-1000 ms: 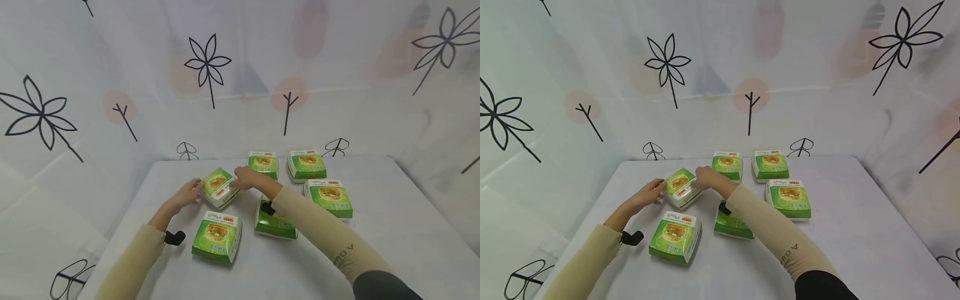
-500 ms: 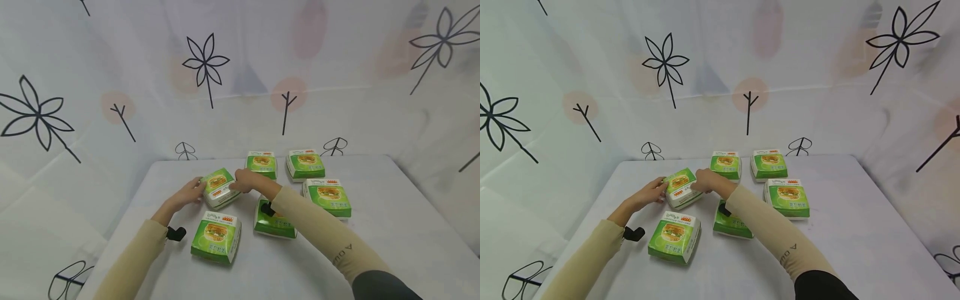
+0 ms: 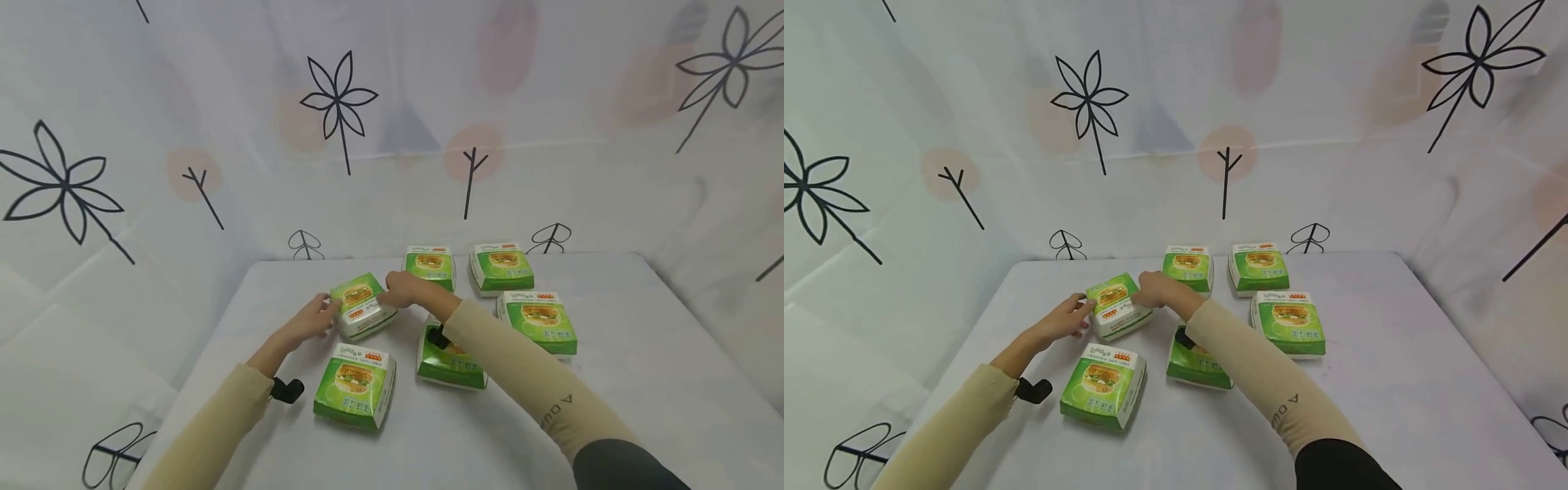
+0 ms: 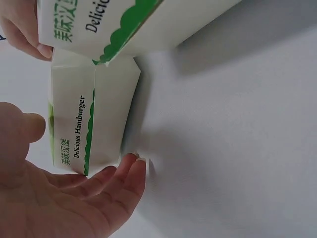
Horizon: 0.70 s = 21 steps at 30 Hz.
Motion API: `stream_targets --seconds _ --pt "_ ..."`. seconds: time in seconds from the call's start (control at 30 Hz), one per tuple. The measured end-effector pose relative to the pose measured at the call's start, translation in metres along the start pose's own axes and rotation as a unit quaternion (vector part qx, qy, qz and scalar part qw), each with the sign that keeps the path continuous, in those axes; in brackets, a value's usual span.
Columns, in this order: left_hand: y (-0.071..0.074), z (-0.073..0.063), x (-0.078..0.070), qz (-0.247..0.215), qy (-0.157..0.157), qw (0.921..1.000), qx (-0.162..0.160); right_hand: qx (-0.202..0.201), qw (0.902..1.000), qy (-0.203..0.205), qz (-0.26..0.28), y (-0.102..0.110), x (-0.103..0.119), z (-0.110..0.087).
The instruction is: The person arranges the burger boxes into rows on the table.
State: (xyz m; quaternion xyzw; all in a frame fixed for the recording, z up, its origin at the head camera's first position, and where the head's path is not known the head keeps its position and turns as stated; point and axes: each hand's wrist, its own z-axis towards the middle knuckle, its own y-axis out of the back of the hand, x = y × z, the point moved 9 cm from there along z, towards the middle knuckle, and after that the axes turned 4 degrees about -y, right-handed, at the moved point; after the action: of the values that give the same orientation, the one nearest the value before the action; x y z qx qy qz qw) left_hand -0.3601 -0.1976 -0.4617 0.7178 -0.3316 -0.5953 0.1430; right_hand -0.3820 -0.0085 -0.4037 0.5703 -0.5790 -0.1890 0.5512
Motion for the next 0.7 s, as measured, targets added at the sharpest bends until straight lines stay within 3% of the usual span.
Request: stream_targets --seconds 0.37,0.7 --pt "0.006 0.011 0.000 0.019 -0.006 0.9998 0.003 0.022 0.9981 -0.026 0.051 -0.012 0.007 -0.009" --pt "0.000 0.000 -0.008 -0.006 -0.006 0.9999 0.010 0.010 0.9985 -0.021 0.050 -0.002 -0.005 -0.002"
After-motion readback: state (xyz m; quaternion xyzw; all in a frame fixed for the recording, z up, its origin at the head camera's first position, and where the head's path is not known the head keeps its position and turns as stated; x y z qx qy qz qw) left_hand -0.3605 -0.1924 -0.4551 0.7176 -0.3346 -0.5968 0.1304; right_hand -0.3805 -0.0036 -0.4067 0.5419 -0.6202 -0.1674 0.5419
